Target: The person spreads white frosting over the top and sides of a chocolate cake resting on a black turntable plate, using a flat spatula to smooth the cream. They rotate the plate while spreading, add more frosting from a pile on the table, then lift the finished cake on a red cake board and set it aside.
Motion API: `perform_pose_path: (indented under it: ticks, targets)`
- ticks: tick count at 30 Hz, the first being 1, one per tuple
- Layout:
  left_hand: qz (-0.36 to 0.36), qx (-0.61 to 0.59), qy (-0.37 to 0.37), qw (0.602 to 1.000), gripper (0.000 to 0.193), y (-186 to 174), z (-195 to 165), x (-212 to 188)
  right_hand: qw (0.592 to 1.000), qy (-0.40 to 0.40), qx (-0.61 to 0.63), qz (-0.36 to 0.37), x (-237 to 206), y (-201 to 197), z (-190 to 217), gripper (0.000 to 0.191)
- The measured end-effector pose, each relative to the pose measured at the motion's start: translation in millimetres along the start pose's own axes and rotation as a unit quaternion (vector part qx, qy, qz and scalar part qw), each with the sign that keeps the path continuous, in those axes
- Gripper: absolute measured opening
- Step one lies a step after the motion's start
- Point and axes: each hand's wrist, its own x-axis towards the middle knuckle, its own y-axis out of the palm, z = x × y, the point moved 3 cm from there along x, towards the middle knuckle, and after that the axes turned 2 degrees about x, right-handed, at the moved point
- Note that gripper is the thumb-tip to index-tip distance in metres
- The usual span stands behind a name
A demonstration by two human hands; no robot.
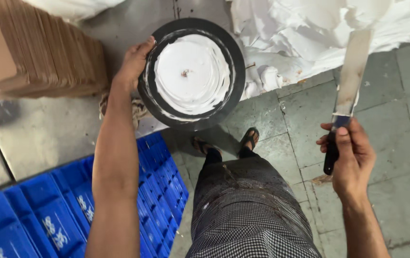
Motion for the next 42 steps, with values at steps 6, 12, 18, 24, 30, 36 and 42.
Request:
perform_pose_path:
  ticks: [6,12,18,24,30,36,42]
  targets:
    - [-0.255,-0.415,-0.013,0.874,0.058,153,25,-185,0.996,0.060,0.011,0.072,50,3,-10,0.046]
    - [0.304,0.084,0.193,0.929,0.064,359,37,-260,0.972,0.084,-0.025,0.220,77,41,-10,0.044]
    - [0.127,-0.122,0.091,0.980,0.077,282,-21,-259,0.954,0.017,-0.083,0.289,79,84,-1,0.039]
    - [0.053,-0.102,0.154,0.981,0.098,266,-73,-277,0.942,0.001,-0.136,0.306,74,115,6,0.040]
    - [0.074,-0.093,0.173,0.978,0.101,254,-76,-271,0.938,-0.009,-0.195,0.286,70,124,6,0.038]
    - [0.088,-0.086,0.153,0.981,0.102,255,-70,-269,0.937,-0.065,-0.180,0.293,66,127,10,0.036]
    - [0.082,-0.083,0.186,0.976,0.102,249,-65,-271,0.922,-0.088,-0.250,0.282,60,131,19,0.038]
